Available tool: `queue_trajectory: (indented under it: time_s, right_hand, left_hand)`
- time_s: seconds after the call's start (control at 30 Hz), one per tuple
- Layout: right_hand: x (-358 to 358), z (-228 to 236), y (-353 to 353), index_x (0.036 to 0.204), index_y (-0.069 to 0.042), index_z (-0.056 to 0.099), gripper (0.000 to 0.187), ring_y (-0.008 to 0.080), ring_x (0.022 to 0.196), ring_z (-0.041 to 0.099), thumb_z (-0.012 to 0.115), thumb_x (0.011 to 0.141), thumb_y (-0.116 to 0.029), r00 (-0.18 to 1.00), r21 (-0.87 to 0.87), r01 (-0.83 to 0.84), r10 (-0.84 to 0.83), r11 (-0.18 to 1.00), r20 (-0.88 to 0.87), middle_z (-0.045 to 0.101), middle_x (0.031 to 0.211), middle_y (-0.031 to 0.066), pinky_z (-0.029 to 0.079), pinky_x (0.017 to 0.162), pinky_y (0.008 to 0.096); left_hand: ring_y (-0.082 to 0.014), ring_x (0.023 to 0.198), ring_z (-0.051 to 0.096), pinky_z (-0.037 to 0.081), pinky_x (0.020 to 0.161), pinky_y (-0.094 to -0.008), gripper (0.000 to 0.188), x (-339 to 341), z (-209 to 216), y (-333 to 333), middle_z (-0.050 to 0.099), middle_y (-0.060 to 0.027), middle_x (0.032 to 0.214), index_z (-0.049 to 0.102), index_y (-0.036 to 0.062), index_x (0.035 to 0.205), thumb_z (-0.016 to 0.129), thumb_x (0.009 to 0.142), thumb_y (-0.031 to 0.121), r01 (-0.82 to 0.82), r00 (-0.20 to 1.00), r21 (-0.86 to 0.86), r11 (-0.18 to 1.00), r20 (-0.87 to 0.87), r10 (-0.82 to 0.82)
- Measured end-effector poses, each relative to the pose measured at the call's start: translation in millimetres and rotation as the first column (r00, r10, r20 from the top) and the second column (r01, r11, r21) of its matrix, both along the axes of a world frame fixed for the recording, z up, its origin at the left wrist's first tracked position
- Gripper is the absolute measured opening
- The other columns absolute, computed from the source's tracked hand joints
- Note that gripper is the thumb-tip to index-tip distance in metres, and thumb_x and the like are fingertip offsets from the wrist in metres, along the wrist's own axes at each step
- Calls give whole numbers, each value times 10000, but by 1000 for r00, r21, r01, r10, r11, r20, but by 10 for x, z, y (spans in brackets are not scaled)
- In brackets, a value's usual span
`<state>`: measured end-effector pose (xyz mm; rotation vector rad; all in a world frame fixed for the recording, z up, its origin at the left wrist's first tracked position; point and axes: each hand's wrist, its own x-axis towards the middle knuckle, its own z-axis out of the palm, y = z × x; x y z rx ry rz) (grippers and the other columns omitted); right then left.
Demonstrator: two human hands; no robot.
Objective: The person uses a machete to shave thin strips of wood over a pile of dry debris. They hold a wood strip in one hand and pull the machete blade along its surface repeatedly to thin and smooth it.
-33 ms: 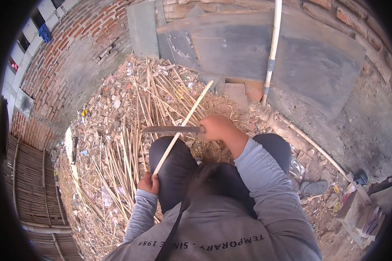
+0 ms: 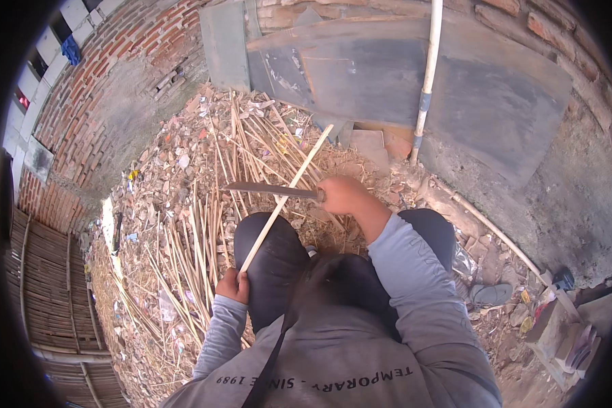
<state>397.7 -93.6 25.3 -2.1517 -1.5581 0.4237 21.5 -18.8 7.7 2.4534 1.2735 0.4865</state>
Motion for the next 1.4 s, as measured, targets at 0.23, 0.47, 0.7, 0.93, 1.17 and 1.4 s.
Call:
queue_trajectory:
  time_s: [0.23,0.47,0.7,0.93,1.17,1.4]
  right_hand:
    - [148,-34,-13,971,-93,681,273,381,892,642,638,718,-184,980,54,192,-188,980,-63,672,909,186,516,787,472]
    - [-127,138,-24,962,-112,675,272,379,849,641,651,714,-220,999,-77,-26,28,997,22,668,858,175,515,750,474]
    - [148,-133,32,1031,-94,683,350,379,877,642,674,710,-235,962,50,269,-266,962,-58,674,928,190,518,780,453]
    - [-21,47,-29,959,-99,681,277,369,910,644,625,699,-174,993,-39,112,-113,993,-23,674,930,173,519,788,462]
    - [-53,82,-17,924,-125,687,249,343,890,654,636,688,-184,997,-92,72,-70,993,28,677,892,151,518,757,464]
    - [-1,-5,-21,916,-130,684,235,352,875,652,658,704,-228,999,-39,46,-45,998,23,678,884,149,517,749,468]
  left_hand:
    - [-475,663,611,499,616,-527,314,1,41,28,616,-261,679,593,22,914,540,895,330,24,999,-13,1000,-35,-25]
    - [-471,664,611,484,603,-539,292,-5,34,-2,613,-258,680,575,32,881,534,903,320,16,1000,-13,1000,-10,-16]
    - [-475,660,607,481,609,-542,304,14,72,35,613,-266,685,567,32,870,531,902,333,26,998,-22,999,-58,-27]
    - [-473,631,593,469,586,-544,299,1,-35,60,596,-256,651,543,31,829,532,900,322,34,999,7,999,-19,-33]
    - [-472,626,589,466,579,-543,283,19,31,43,588,-253,640,544,33,816,537,896,304,43,999,12,999,2,-43]
    - [-482,642,590,467,594,-554,291,26,2,58,595,-265,660,543,30,832,530,899,312,50,999,25,998,-20,-49]
